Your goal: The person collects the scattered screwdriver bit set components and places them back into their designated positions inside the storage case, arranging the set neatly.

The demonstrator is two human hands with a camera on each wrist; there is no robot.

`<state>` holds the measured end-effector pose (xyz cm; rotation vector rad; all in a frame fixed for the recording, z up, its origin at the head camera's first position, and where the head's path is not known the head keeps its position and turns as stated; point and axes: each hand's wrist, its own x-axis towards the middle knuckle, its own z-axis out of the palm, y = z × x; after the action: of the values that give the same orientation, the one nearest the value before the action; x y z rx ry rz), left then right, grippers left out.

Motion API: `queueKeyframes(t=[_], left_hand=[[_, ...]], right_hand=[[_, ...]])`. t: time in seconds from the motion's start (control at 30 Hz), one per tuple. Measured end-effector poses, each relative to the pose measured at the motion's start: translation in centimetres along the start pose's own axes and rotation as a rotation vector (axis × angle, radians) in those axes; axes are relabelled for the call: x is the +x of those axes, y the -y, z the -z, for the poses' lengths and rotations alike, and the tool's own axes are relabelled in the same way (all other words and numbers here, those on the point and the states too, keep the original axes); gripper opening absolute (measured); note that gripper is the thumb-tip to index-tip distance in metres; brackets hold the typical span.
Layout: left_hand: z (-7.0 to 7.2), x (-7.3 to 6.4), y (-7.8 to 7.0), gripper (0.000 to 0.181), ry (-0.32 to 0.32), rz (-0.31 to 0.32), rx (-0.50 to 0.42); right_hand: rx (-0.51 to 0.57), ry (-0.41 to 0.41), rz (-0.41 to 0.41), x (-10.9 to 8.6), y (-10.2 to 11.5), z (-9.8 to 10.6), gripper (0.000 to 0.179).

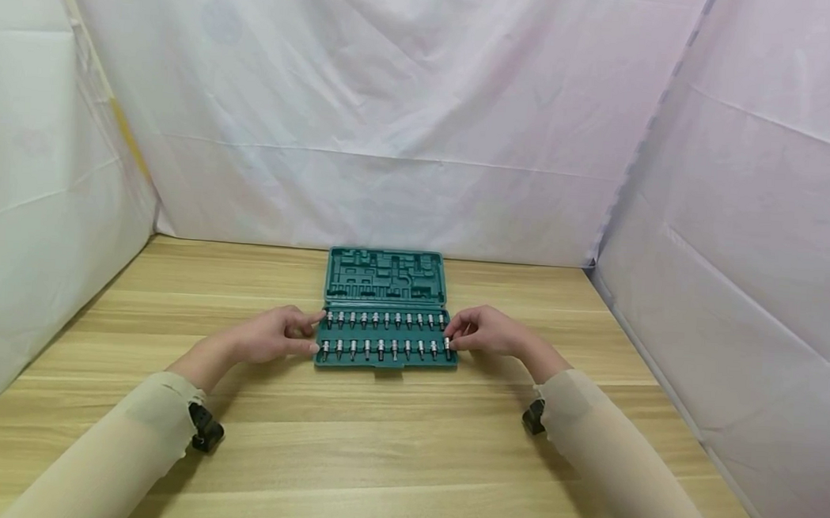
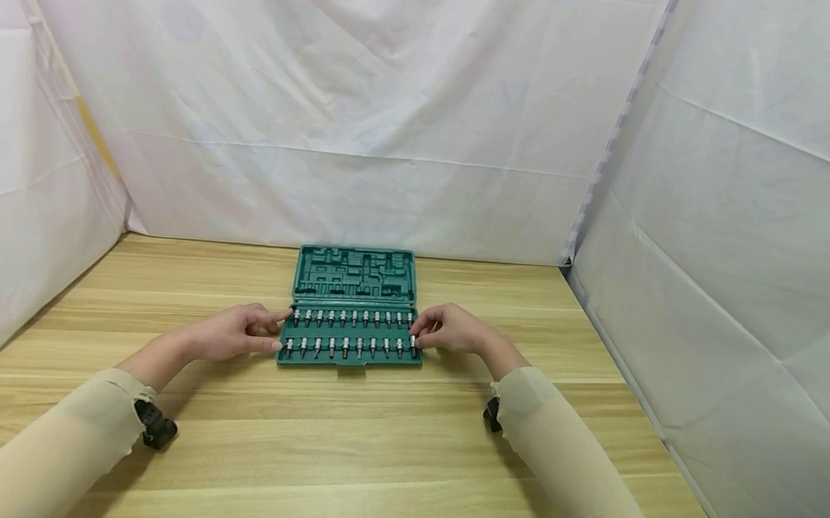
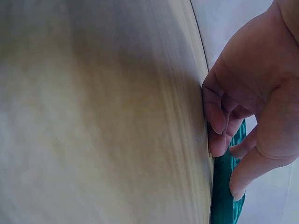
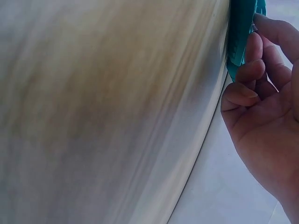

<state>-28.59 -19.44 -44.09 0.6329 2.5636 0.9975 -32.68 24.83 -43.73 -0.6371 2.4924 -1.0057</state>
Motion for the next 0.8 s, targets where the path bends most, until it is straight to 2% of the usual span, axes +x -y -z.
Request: queueKeyframes(t=[0.23, 0.37, 0.57, 0.8], left_hand=[[0.03, 0.19, -0.07, 0.039, 0.008, -0.031, -0.011], [0.06, 0.18, -0.03, 0.035, 0.009, -0.023, -0.013], [0.05, 0.18, -0.01, 0.045, 0.006, -0.006, -0.015], [0.05, -0.13, -0.08, 0.079, 0.007, 0.004, 0.005]], right_hand=[[-0.004, 0.015, -0.012, 0.0, -0.18, 0.04, 0.015], [0.002, 0.013, -0.018, -0.07, -0.11, -0.05, 0.019], [0.006, 0.017, -0.01, -0.04, 0.02, -0.19, 0.018], [-0.003, 0.024, -0.009, -0.03, 0.08, -0.19, 0.017]])
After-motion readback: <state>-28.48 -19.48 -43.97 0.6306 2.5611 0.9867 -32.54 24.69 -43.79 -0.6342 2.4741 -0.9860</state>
